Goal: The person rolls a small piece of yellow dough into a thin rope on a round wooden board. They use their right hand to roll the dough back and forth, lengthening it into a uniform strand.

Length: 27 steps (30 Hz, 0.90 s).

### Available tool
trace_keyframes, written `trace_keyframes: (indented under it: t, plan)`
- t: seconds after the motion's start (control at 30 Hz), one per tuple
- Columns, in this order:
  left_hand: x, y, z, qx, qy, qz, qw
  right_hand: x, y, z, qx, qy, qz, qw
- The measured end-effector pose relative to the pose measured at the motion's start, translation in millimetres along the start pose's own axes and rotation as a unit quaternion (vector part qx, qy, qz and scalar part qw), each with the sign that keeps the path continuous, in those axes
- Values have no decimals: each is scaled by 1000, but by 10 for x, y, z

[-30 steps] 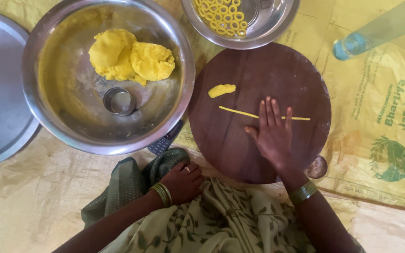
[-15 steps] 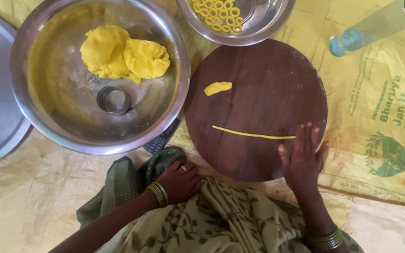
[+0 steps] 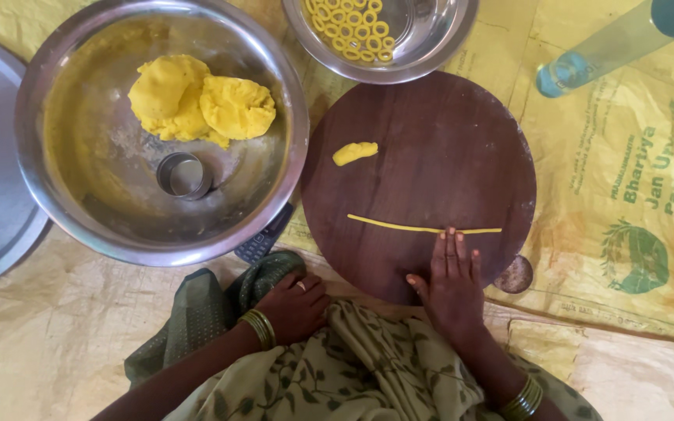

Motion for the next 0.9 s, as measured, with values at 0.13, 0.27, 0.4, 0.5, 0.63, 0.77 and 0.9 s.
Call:
trace_keyframes:
  t: [0.13, 0.27, 0.4, 0.5, 0.63, 0.77, 0.9]
  plan:
    - [-12, 35, -4, -32, -7, 19, 999, -87, -85, 72, -6, 5, -17, 1000]
    - [-6, -80, -6, 23, -1, 19, 1000, -256, -212, 631, -25, 14, -65, 997]
    - [-30, -50, 16, 8, -5, 40, 999, -368, -175, 1064, -52, 35, -51, 997]
    - [-22, -30, 6, -15, 3, 43, 999, -320, -120, 945, -51, 46, -30, 997]
    - [-15, -106, 1, 27, 1, 40, 999, -227, -88, 327, -10, 74, -15, 997]
    - [2, -81, 30, 48, -7, 7, 999, -287, -178, -68, 44, 82, -15, 996]
    - [-18, -3, 69, 21, -15, 18, 1000, -346, -204, 277, 7, 86, 19, 996]
Point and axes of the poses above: each hand's wrist, its own z-axis towards the middle knuckle, its own y-axis out of the back of the hand, x = y × z, the point moved 10 cm from there along z, towards the middle knuckle, and after that the axes turned 7 degrees about -y, right-handed, at the moved point
